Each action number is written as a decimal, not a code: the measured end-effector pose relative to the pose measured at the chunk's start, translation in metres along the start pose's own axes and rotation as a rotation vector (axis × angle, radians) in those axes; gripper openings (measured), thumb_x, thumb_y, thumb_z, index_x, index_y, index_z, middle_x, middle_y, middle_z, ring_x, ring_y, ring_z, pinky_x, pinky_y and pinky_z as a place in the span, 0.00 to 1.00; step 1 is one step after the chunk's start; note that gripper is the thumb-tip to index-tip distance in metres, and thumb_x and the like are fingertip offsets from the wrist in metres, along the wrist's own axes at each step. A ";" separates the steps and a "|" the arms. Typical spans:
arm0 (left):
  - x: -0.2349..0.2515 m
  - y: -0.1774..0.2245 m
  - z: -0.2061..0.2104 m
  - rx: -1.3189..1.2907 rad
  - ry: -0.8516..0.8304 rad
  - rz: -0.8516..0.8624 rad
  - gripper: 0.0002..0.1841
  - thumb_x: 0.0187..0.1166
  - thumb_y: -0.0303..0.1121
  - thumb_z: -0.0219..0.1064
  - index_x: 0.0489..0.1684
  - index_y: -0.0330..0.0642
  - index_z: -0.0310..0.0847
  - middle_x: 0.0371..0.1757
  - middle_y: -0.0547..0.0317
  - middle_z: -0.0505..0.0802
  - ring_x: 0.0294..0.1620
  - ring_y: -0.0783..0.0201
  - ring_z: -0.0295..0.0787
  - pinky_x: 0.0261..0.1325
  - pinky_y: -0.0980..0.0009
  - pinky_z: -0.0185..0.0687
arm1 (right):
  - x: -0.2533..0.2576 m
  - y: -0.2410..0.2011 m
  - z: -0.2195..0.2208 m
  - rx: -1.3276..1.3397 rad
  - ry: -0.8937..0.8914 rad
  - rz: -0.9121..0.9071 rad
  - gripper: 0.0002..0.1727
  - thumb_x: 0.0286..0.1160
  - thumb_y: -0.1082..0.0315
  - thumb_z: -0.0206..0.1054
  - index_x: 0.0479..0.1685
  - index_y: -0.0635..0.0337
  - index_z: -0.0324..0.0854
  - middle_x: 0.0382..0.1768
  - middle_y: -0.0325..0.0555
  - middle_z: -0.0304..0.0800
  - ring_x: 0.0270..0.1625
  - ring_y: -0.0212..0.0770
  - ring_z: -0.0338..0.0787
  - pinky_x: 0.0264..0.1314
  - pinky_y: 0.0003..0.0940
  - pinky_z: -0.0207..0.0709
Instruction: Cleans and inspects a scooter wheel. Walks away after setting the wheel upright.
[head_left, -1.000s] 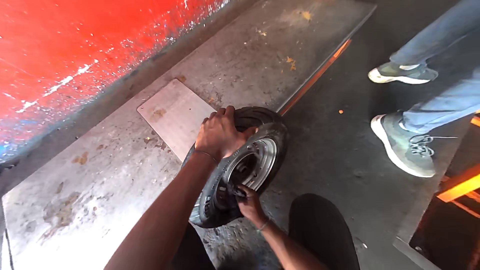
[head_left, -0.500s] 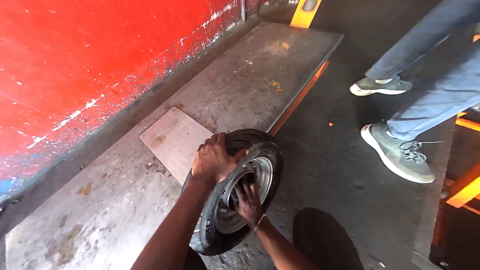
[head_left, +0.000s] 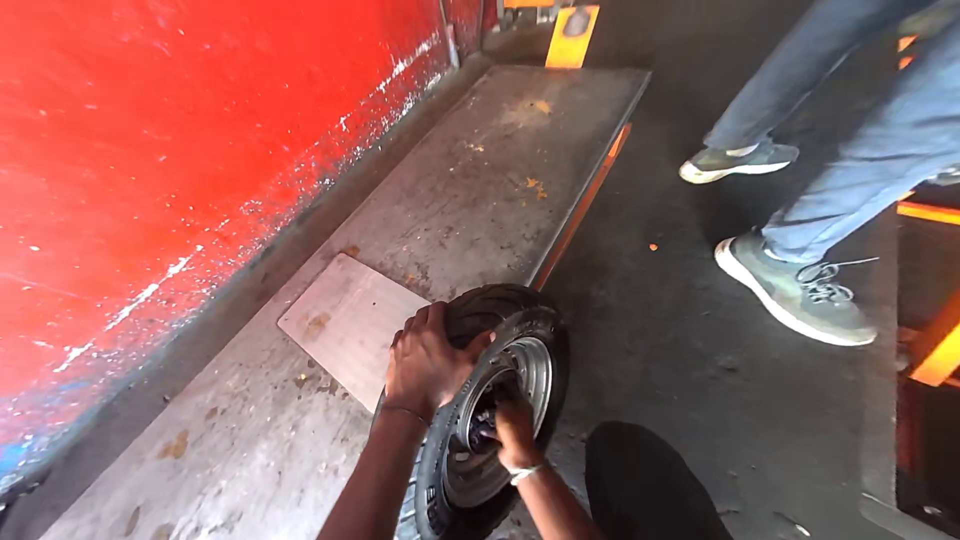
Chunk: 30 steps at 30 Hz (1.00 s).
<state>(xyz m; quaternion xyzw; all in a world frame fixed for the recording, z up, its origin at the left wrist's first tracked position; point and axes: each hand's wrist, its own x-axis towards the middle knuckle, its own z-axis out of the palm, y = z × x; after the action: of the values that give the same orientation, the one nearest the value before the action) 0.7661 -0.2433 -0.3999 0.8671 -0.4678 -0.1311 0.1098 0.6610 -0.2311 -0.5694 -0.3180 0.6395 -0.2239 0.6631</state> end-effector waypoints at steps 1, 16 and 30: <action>0.000 0.001 -0.002 0.002 -0.015 -0.012 0.40 0.70 0.64 0.74 0.72 0.39 0.80 0.69 0.42 0.87 0.69 0.41 0.85 0.68 0.40 0.77 | 0.001 -0.005 -0.014 0.136 -0.051 0.119 0.19 0.92 0.67 0.54 0.73 0.68 0.71 0.56 0.64 0.81 0.49 0.53 0.86 0.43 0.49 0.83; 0.000 0.002 -0.002 0.019 -0.036 -0.021 0.41 0.71 0.64 0.73 0.73 0.40 0.79 0.71 0.43 0.87 0.70 0.41 0.85 0.69 0.39 0.76 | 0.044 0.039 -0.050 -0.990 -0.193 -1.527 0.30 0.56 0.78 0.72 0.68 0.70 0.84 0.70 0.64 0.86 0.74 0.64 0.85 0.77 0.58 0.76; 0.001 0.001 -0.002 0.009 -0.031 -0.024 0.40 0.70 0.64 0.75 0.73 0.39 0.79 0.69 0.42 0.87 0.70 0.41 0.84 0.68 0.38 0.77 | 0.030 -0.040 -0.057 -0.660 -0.332 -0.217 0.12 0.72 0.73 0.67 0.51 0.71 0.84 0.48 0.61 0.88 0.53 0.52 0.86 0.59 0.51 0.77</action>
<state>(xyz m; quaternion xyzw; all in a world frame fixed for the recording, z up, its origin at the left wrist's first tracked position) 0.7663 -0.2448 -0.3980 0.8711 -0.4595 -0.1439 0.0970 0.6111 -0.2878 -0.5610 -0.6121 0.5240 -0.0202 0.5919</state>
